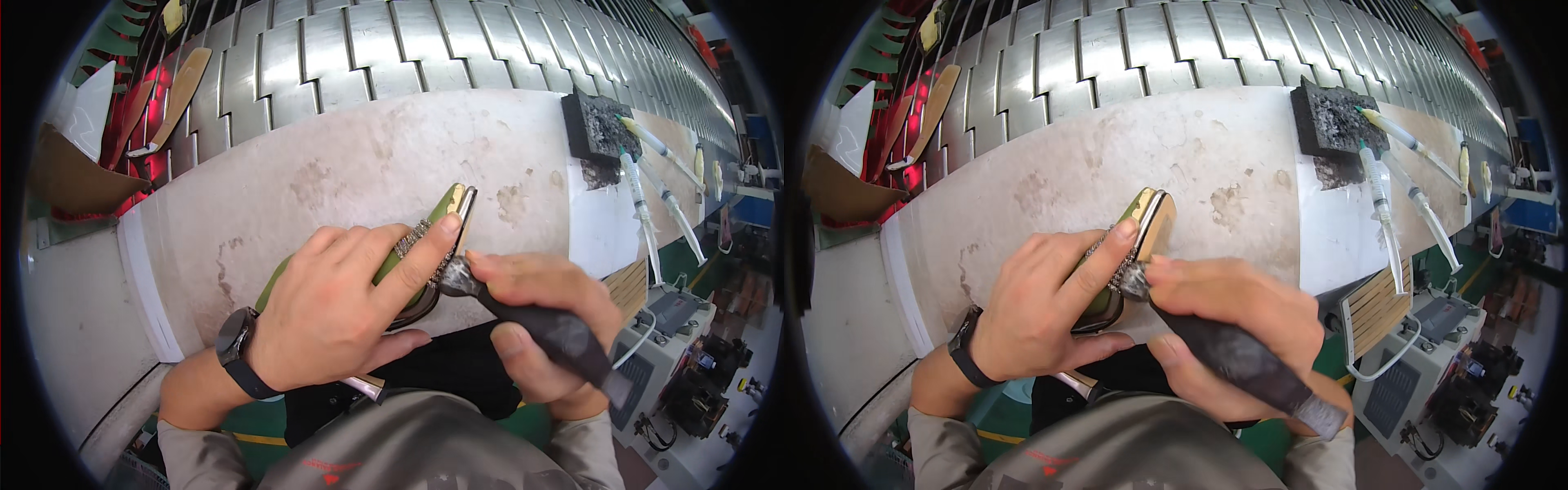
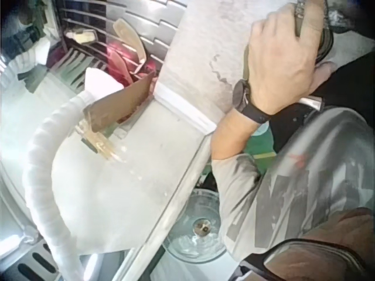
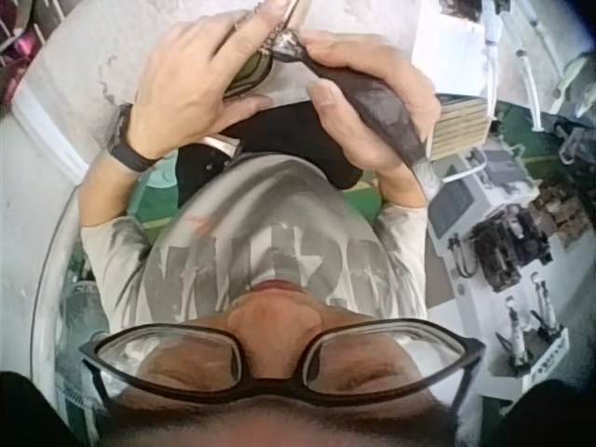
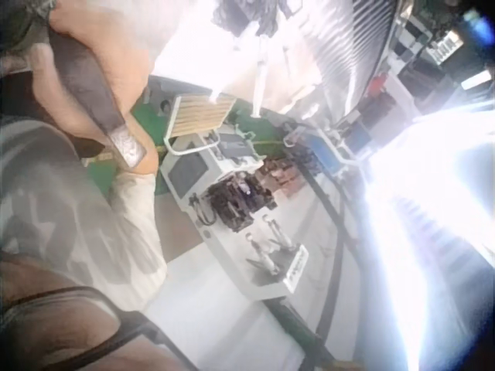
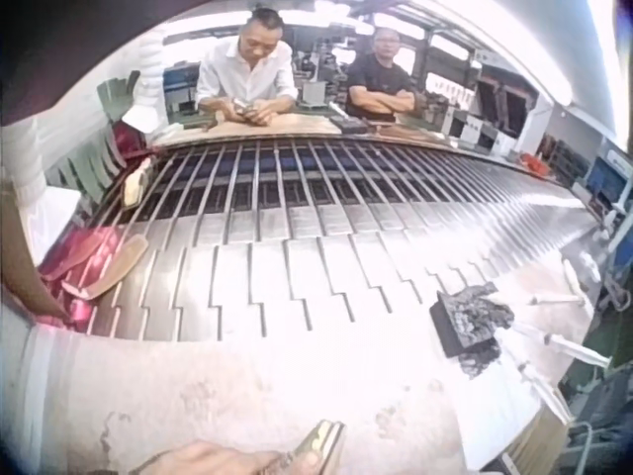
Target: The person assembles high-heeled shoes by taking shoe uppers and soles from a conveyor, aligning and pressing the soles onto the shoe lasts by hand, and tapping the edges with a hammer.
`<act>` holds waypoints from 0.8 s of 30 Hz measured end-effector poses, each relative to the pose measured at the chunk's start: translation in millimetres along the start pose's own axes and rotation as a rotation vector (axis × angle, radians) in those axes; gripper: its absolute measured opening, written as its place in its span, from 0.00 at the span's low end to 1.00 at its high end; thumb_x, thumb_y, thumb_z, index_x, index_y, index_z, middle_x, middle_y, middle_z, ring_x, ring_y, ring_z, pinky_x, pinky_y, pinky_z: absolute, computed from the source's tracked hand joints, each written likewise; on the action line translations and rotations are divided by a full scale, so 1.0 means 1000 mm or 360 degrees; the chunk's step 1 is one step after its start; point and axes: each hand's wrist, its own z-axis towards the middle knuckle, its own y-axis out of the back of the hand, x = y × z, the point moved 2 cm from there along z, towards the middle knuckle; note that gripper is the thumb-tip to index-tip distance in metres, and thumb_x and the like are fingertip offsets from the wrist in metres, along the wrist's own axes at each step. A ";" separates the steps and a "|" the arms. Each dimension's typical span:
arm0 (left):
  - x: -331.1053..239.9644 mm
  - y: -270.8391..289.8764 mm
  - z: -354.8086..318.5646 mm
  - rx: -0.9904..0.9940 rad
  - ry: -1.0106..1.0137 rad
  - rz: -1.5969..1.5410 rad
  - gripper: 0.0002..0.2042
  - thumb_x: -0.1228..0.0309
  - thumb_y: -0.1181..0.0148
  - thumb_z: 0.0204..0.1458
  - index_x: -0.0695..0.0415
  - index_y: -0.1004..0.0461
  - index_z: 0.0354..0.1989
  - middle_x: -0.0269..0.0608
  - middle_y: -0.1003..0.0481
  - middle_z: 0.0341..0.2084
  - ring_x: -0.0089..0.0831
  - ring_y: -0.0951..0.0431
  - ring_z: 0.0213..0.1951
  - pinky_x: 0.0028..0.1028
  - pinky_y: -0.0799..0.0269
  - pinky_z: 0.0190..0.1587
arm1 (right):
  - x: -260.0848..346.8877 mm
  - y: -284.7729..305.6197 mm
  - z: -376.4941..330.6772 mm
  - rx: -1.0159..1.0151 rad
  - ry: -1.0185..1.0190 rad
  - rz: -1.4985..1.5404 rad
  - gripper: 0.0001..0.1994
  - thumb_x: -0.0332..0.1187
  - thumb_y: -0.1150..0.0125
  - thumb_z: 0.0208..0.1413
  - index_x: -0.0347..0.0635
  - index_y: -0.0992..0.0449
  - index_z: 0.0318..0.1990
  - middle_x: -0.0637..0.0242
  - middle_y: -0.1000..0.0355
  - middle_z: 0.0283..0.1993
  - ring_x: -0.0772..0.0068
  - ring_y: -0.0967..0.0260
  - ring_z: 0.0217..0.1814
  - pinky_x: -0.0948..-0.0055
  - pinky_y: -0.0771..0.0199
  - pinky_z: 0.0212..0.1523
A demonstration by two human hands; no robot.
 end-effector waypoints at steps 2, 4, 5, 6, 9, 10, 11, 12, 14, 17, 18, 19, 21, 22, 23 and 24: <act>0.004 0.001 -0.001 -0.0011 0.0000 -0.0030 0.58 0.61 0.15 0.33 0.62 0.38 0.78 0.50 0.22 0.53 0.49 0.20 0.49 0.42 0.26 0.51 | 0.003 0.004 0.009 0.0032 -0.0004 -0.0046 0.16 0.22 0.25 0.56 0.30 0.20 0.51 0.45 0.17 0.53 0.52 0.15 0.59 0.61 0.15 0.59; 0.003 0.002 -0.003 -0.0019 0.0003 -0.0043 0.58 0.61 0.15 0.33 0.64 0.39 0.78 0.50 0.22 0.53 0.49 0.20 0.49 0.42 0.27 0.52 | 0.001 0.005 0.009 0.0021 -0.0166 0.0006 0.16 0.22 0.26 0.56 0.30 0.19 0.51 0.45 0.17 0.53 0.52 0.15 0.59 0.62 0.15 0.58; 0.004 0.002 -0.003 -0.0018 0.0010 -0.0052 0.58 0.60 0.15 0.34 0.65 0.39 0.78 0.51 0.22 0.53 0.49 0.20 0.49 0.43 0.27 0.52 | 0.004 0.002 0.006 -0.0011 -0.0187 0.0002 0.15 0.22 0.26 0.57 0.30 0.19 0.51 0.46 0.17 0.53 0.54 0.15 0.58 0.63 0.16 0.58; 0.005 0.003 -0.002 -0.0032 0.0004 -0.0055 0.58 0.60 0.15 0.34 0.65 0.39 0.78 0.51 0.22 0.53 0.49 0.20 0.49 0.43 0.27 0.52 | 0.005 0.001 0.008 -0.0006 -0.0182 -0.0012 0.15 0.22 0.26 0.57 0.30 0.19 0.51 0.46 0.17 0.53 0.54 0.15 0.58 0.63 0.16 0.58; 0.001 0.004 -0.004 -0.0061 -0.0025 -0.0116 0.59 0.56 0.15 0.36 0.67 0.40 0.78 0.50 0.22 0.52 0.49 0.20 0.49 0.43 0.27 0.52 | 0.009 0.002 0.007 -0.0167 -0.0299 0.0052 0.13 0.23 0.28 0.61 0.31 0.19 0.52 0.49 0.16 0.53 0.62 0.16 0.54 0.66 0.18 0.58; 0.001 0.006 -0.004 -0.0044 -0.0030 -0.0094 0.59 0.54 0.16 0.36 0.68 0.40 0.78 0.50 0.22 0.52 0.49 0.20 0.49 0.43 0.27 0.52 | 0.012 0.001 0.014 -0.0211 -0.0383 0.0134 0.12 0.23 0.29 0.63 0.31 0.19 0.53 0.52 0.15 0.52 0.68 0.17 0.53 0.69 0.19 0.57; 0.002 0.007 -0.005 -0.0027 -0.0035 -0.0071 0.60 0.52 0.16 0.36 0.68 0.40 0.78 0.50 0.22 0.52 0.49 0.20 0.49 0.43 0.27 0.52 | 0.013 0.000 0.018 -0.0242 -0.0436 0.0141 0.12 0.23 0.30 0.63 0.31 0.19 0.53 0.54 0.15 0.52 0.72 0.18 0.52 0.71 0.19 0.55; 0.003 0.007 -0.006 -0.0032 -0.0033 -0.0074 0.60 0.52 0.16 0.36 0.68 0.40 0.78 0.50 0.22 0.52 0.49 0.20 0.49 0.43 0.27 0.52 | 0.013 -0.001 0.023 -0.0273 -0.0488 0.0147 0.11 0.22 0.31 0.64 0.31 0.19 0.53 0.56 0.15 0.51 0.75 0.19 0.51 0.73 0.20 0.53; 0.003 0.006 -0.009 -0.0034 -0.0032 -0.0069 0.61 0.50 0.17 0.36 0.66 0.41 0.79 0.50 0.22 0.52 0.50 0.20 0.49 0.43 0.28 0.52 | 0.004 0.002 0.037 -0.0302 -0.0365 -0.0095 0.11 0.24 0.32 0.65 0.30 0.18 0.52 0.61 0.15 0.46 0.80 0.21 0.42 0.78 0.22 0.45; 0.004 0.007 -0.011 -0.0038 -0.0014 -0.0120 0.61 0.50 0.17 0.35 0.64 0.42 0.79 0.49 0.23 0.52 0.49 0.20 0.50 0.42 0.28 0.52 | 0.002 0.007 0.047 -0.0336 -0.0510 -0.0027 0.10 0.24 0.33 0.64 0.29 0.18 0.51 0.58 0.15 0.46 0.78 0.20 0.45 0.77 0.21 0.48; 0.003 0.008 -0.012 -0.0052 -0.0016 -0.0127 0.61 0.50 0.17 0.35 0.64 0.42 0.79 0.49 0.23 0.52 0.49 0.20 0.50 0.42 0.28 0.52 | 0.004 0.008 0.045 -0.0327 -0.0507 -0.0041 0.10 0.24 0.33 0.64 0.29 0.18 0.51 0.58 0.15 0.46 0.78 0.20 0.45 0.77 0.21 0.48; 0.003 0.008 -0.013 -0.0028 0.0002 -0.0125 0.62 0.51 0.16 0.34 0.63 0.42 0.80 0.48 0.23 0.52 0.49 0.20 0.50 0.42 0.28 0.52 | 0.002 0.007 0.042 -0.0303 -0.0497 0.0060 0.10 0.24 0.33 0.64 0.29 0.19 0.50 0.58 0.14 0.47 0.77 0.20 0.47 0.76 0.21 0.49; 0.003 0.009 -0.013 -0.0012 0.0024 -0.0137 0.62 0.52 0.16 0.33 0.62 0.42 0.80 0.47 0.22 0.52 0.48 0.20 0.50 0.42 0.29 0.52 | 0.008 0.005 0.033 -0.0173 -0.0404 0.0108 0.11 0.23 0.33 0.63 0.29 0.19 0.51 0.56 0.15 0.49 0.75 0.19 0.48 0.73 0.20 0.51; 0.003 0.010 -0.014 -0.0002 0.0030 -0.0131 0.63 0.53 0.15 0.32 0.62 0.43 0.80 0.46 0.23 0.52 0.48 0.20 0.50 0.42 0.29 0.52 | 0.021 0.002 0.027 -0.0096 -0.0537 0.0144 0.11 0.24 0.32 0.63 0.30 0.19 0.51 0.54 0.15 0.50 0.72 0.18 0.51 0.71 0.19 0.54; 0.003 0.010 -0.015 0.0009 0.0036 -0.0126 0.64 0.54 0.15 0.31 0.62 0.43 0.80 0.46 0.23 0.53 0.47 0.20 0.51 0.42 0.29 0.52 | 0.025 -0.001 0.022 -0.0030 -0.0473 0.0043 0.12 0.24 0.31 0.62 0.31 0.19 0.51 0.53 0.15 0.51 0.69 0.17 0.51 0.70 0.19 0.54; 0.003 0.009 -0.017 0.0008 0.0048 -0.0142 0.64 0.54 0.15 0.31 0.62 0.43 0.80 0.46 0.23 0.53 0.47 0.20 0.51 0.42 0.29 0.52 | 0.027 -0.003 0.019 0.0035 -0.0409 -0.0055 0.12 0.24 0.30 0.62 0.31 0.19 0.51 0.51 0.15 0.51 0.66 0.16 0.52 0.69 0.18 0.55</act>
